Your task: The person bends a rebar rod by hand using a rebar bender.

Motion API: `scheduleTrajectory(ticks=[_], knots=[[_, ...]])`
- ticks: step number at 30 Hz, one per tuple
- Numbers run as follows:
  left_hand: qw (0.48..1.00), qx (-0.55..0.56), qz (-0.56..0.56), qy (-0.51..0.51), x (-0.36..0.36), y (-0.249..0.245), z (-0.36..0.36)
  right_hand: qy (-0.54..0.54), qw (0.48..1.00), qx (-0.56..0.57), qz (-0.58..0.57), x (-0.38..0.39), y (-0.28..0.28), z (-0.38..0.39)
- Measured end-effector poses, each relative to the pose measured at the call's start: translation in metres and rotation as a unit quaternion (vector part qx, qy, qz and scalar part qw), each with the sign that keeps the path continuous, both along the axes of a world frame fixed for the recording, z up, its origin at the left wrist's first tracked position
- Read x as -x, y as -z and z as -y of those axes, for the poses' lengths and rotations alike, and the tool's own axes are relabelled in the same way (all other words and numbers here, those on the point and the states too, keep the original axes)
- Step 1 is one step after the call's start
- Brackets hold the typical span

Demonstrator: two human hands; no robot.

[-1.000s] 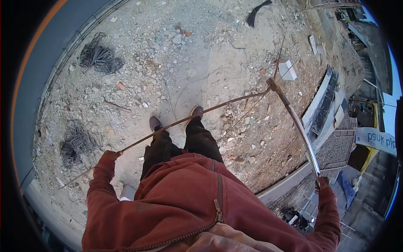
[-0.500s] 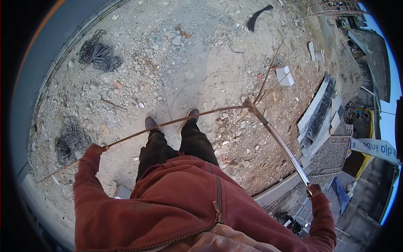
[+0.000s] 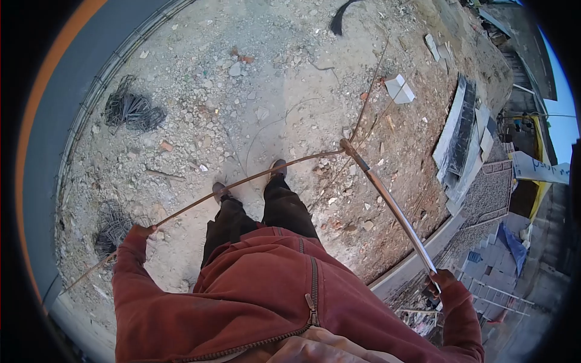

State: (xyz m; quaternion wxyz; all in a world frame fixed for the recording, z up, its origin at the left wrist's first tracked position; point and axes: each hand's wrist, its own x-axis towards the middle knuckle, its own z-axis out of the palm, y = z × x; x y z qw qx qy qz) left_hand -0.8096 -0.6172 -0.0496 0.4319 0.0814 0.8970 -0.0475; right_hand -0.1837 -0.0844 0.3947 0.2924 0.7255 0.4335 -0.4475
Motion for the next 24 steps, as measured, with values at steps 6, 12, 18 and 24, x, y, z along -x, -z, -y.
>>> scheduleTrajectory(ticks=[6,12,18,24], knots=[[0.994,-0.056,-0.029,-0.084,0.030,0.013,0.061,0.128,0.973,0.165,-0.101,0.053,-0.003,-0.004],[0.993,-0.019,0.036,-0.115,-0.013,0.018,0.042,0.131,0.985,0.100,-0.047,0.044,0.017,0.010],[0.993,0.038,0.085,0.076,-0.102,-0.013,-0.008,0.138,0.970,0.151,0.128,0.002,0.082,-0.019],[0.992,0.009,0.035,0.123,-0.158,-0.043,-0.041,0.091,0.969,0.171,0.152,-0.045,0.163,-0.010]])
